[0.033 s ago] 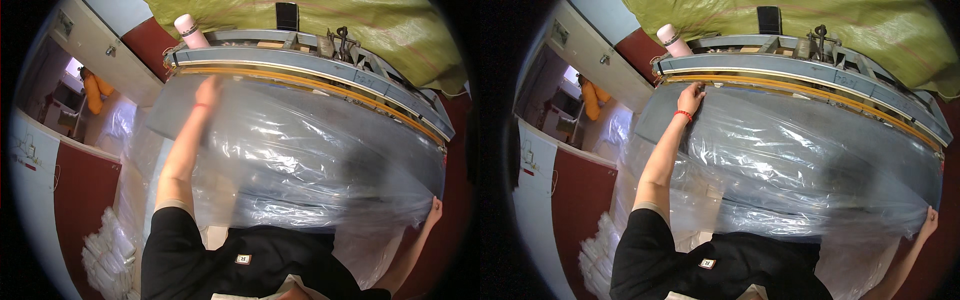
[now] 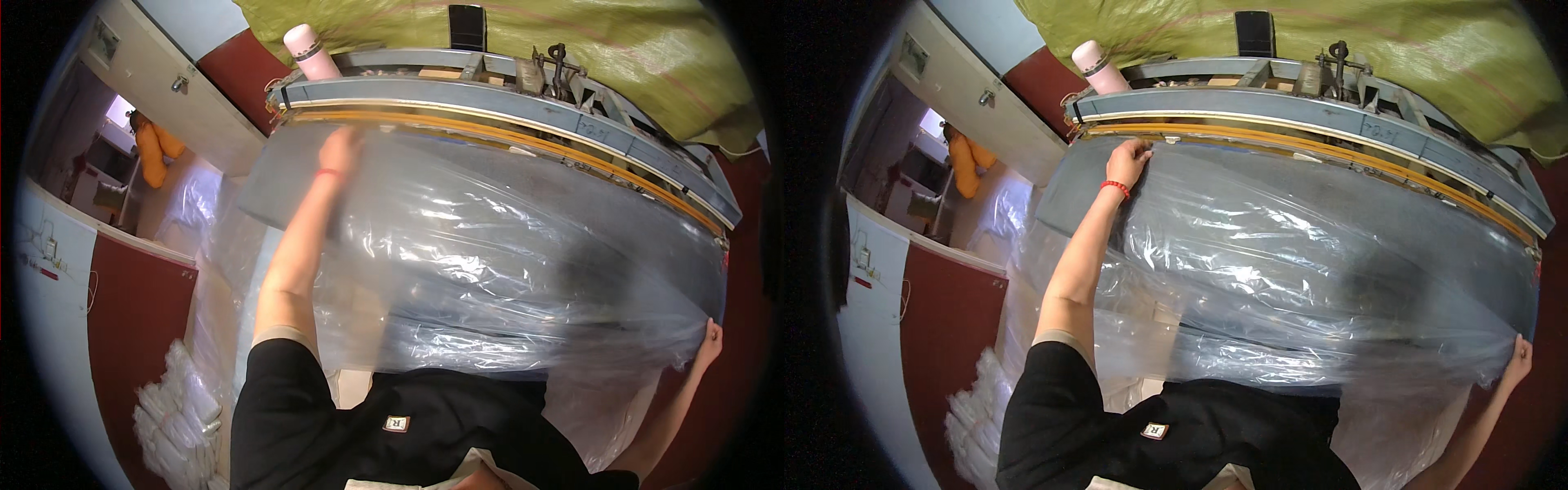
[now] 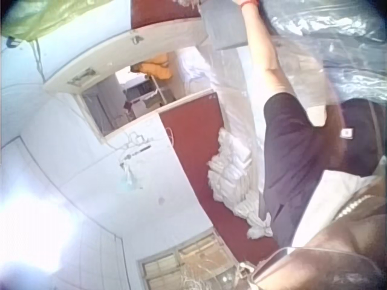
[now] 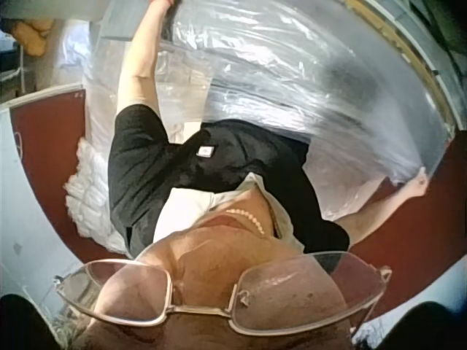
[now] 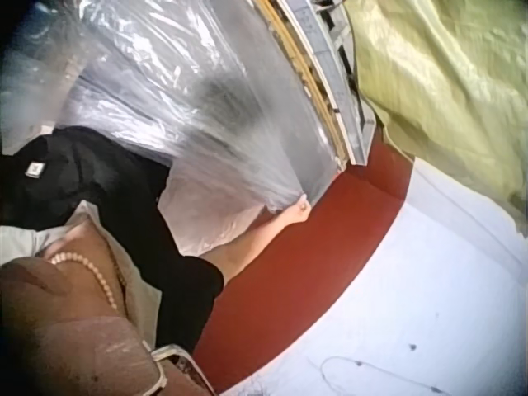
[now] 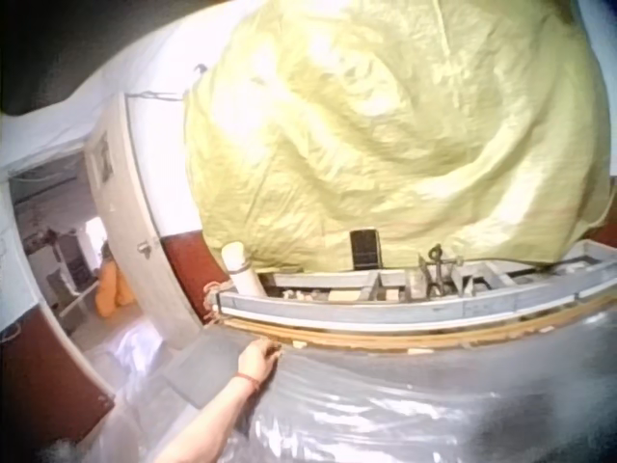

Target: The recorder is using a heat sealer to seal large plastic bags.

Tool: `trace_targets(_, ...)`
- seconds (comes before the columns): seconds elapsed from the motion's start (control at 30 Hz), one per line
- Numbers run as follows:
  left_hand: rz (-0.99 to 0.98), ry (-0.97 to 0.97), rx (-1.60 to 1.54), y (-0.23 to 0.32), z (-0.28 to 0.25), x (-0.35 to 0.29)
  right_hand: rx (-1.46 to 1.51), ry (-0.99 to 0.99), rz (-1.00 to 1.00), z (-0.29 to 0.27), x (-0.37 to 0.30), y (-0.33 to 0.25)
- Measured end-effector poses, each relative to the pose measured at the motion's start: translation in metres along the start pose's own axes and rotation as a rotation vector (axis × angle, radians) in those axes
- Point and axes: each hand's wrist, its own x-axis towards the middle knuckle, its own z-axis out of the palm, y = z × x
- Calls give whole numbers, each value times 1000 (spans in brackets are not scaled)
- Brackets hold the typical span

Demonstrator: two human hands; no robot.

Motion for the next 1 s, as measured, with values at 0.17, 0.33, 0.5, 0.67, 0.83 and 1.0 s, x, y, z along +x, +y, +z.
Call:
trace_targets(0.17, 54, -82, 92, -4, 1, 2, 56, 49, -57, 10, 14, 2)
trace_targets(0.33, -7, -63, -73, -3, 3, 1, 41, -13, -15, 18, 24, -6)
trace_targets(0.5, -65, -64, -135, -1, 7, 2, 82, -41, -1, 21, 23, -1)
trace_targets(0.67, -75, -124, -74, 7, 5, 3, 82, 22, 92, 26, 29, 5)
trace_targets(0.83, -646, 113, -881, 38, 12, 13, 246, 190, 199, 37, 48, 2)
trace_targets(1.0, -415, 304, -716, -27, 14, 14, 165, 238, 64, 92, 70, -41)
